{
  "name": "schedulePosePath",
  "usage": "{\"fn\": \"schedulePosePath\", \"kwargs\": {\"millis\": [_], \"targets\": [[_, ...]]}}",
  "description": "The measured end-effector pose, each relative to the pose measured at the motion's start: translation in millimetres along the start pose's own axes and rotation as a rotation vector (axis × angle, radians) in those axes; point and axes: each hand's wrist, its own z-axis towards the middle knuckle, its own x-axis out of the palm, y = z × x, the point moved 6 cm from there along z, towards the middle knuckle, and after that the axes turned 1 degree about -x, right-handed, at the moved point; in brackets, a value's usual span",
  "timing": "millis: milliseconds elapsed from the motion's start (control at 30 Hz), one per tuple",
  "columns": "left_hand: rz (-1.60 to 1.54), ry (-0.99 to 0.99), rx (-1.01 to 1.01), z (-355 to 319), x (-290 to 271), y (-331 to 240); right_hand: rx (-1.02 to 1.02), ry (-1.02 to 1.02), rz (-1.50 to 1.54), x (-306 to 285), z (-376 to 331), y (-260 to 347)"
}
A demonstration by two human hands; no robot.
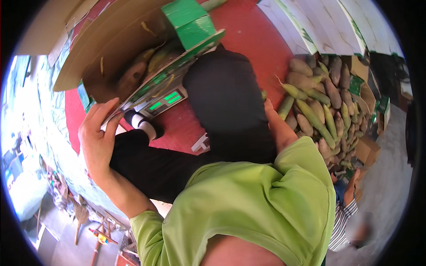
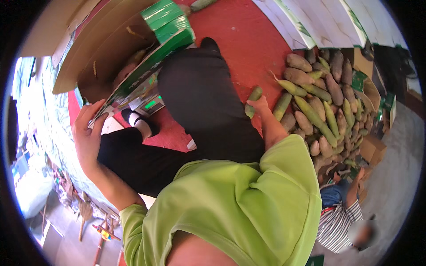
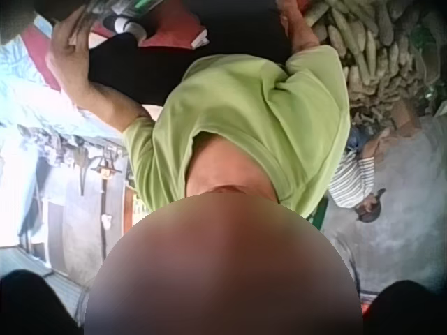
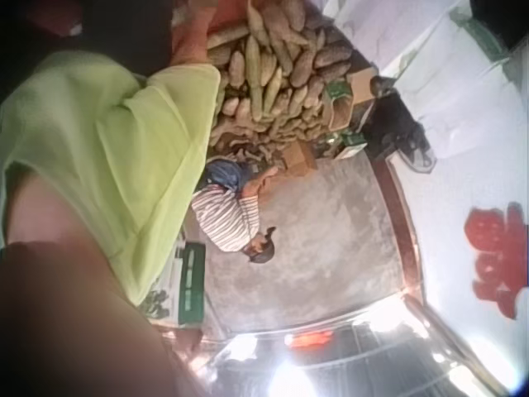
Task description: Sort and weigh vegetables, placing them into cardboard boxes.
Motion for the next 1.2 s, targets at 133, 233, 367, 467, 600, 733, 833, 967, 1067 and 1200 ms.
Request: {"fn": "schedulePosePath", "kwargs": {"millis": [133, 233, 367, 467, 600, 733, 833, 967, 1067, 1200], "targets": [[0.037, -0.028, -0.043, -5.0, -7.7, 2.3, 0.065, 0.077, -0.030, 10.3, -5.0, 13.3], [0.026, -0.037, -0.039, -8.8, -12.5, 2.7, 0.076, 0.087, 0.016, 23.4, 2.2, 11.3], [-0.070, -0.025, 0.067, 3.7, -5.0, -1.7, -0.173, -0.129, 0.014, 11.3, 49.4, -23.4], [-0.072, -0.033, 0.067, -0.9, -4.9, -0.4, -0.345, -0.192, -0.039, 6.3, 38.9, 25.4], [-0.049, -0.054, 0.055, -15.5, -13.4, 5.1, -0.712, -0.110, 0.053, -42.3, -18.2, 146.3], [-0.062, -0.048, 0.086, -8.9, -10.5, 0.8, -1.069, -0.128, 0.294, -122.6, -99.9, 255.1], [-0.051, -0.035, 0.071, -11.0, -11.8, 3.2, -1.140, -0.182, 0.288, -167.2, -181.4, 333.2], [-0.050, -0.024, 0.084, -11.5, -12.5, 4.7, -1.472, -0.335, 0.369, -217.0, -278.8, 400.0], [-0.059, -0.040, 0.064, -15.0, -13.5, 8.7, -1.689, -0.265, 0.508, -225.3, -354.6, 435.0], [-0.087, -0.051, 0.092, -13.2, -15.7, 7.8, -1.867, -0.175, 0.638, -203.2, -431.2, 463.4]]}}
